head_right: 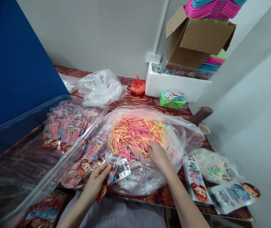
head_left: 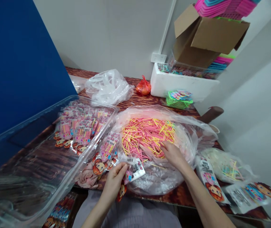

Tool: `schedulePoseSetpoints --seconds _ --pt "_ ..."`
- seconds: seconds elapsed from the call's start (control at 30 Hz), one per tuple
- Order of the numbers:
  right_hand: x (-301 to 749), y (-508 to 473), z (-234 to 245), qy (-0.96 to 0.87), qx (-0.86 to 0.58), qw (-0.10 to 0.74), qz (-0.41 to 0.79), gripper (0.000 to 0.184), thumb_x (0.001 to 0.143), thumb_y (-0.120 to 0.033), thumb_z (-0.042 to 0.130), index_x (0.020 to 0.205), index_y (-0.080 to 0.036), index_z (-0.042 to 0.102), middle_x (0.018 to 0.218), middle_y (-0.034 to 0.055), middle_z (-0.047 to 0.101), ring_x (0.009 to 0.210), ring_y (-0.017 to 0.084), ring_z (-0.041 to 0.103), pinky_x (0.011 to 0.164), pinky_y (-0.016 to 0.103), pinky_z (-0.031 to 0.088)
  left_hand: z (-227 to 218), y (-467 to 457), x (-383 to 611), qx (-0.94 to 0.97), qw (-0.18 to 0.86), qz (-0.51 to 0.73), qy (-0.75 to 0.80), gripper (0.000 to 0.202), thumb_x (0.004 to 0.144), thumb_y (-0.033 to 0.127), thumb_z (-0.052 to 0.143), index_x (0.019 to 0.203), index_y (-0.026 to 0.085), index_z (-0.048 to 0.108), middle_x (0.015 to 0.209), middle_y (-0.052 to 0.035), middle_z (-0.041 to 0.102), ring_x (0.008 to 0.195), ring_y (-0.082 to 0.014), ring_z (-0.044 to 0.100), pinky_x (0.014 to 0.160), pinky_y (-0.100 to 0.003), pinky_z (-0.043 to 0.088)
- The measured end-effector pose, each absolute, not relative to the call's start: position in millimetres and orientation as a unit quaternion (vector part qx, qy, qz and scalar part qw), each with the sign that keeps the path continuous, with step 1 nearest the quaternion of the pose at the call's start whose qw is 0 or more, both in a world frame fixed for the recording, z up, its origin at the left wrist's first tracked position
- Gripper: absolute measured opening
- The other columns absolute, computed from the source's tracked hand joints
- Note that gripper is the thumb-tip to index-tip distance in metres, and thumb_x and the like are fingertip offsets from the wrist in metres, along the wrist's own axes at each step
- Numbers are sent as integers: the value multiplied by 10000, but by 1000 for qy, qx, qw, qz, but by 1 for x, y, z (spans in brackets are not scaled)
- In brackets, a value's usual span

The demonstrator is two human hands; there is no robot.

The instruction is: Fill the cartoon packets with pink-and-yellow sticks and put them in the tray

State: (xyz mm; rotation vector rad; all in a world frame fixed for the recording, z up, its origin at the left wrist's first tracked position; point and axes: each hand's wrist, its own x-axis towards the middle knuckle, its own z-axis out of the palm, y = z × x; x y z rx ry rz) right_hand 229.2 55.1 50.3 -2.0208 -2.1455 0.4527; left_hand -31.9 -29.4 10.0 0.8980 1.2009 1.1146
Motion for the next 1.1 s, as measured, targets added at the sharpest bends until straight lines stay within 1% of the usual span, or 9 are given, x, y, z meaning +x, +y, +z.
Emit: schedulePoseSetpoints --seconds 0.1,0.17,0.23,0.37,0.5,0.6,0.8,1.0,1.1 --pt "224 34 51 -660 -651 189 324 232 865 -298 502 660 -209 439 638 -23 484 605 133 469 559 241 322 18 -17 -19 326 626 508 493 326 764 501 704 748 181 644 590 44 513 509 -80 425 501 -168 356" --pt "213 16 48 -585 -606 250 478 275 824 -405 572 667 -213 454 572 -58 409 513 109 381 484 231 274 22 -8 -11 305 643 519 473 319 749 486 724 799 177 664 635 34 567 542 -83 480 545 -170 402" --pt "199 -1 45 -523 -555 266 590 326 790 -498 619 705 -209 499 542 -76 381 463 89 326 438 221 242 25 -2 -6 301 659 521 452 303 751 463 729 813 170 676 683 19 608 588 -91 526 595 -179 435" --pt "179 -20 36 -452 -489 285 689 402 752 -564 676 745 -182 552 599 -57 494 437 58 375 409 198 277 26 1 -3 316 672 506 440 278 772 438 715 777 162 680 620 35 578 511 -68 478 525 -169 392" --pt "172 -22 26 -423 -433 258 753 439 755 -570 685 877 -158 592 705 26 675 482 79 522 386 171 285 26 -4 -5 354 682 455 450 314 769 461 702 745 149 665 539 51 523 453 -65 421 469 -180 331" --pt "166 -21 22 -417 -406 260 771 447 757 -573 685 881 -152 597 667 35 687 506 99 575 388 166 297 27 -7 -4 387 681 426 453 329 772 467 688 716 145 653 521 50 511 447 -71 413 459 -188 311" --pt "158 -25 18 -397 -416 328 749 364 774 -519 703 823 -174 597 597 -34 602 478 86 514 501 207 395 33 -10 -11 375 651 459 474 313 758 455 702 805 146 683 620 29 577 511 -89 476 504 -196 366" --pt "165 -31 9 -477 -461 437 607 228 870 -422 618 882 -196 649 796 14 661 792 171 606 768 285 443 31 -15 -22 316 660 486 478 302 759 456 714 830 164 677 535 53 535 447 -75 476 460 -175 344" --pt "168 -37 -3 -509 -497 459 533 223 899 -414 578 874 -202 644 822 24 651 836 192 601 791 293 438 30 -21 -23 303 664 484 484 279 761 447 721 795 176 666 544 58 537 441 -63 472 452 -166 338"
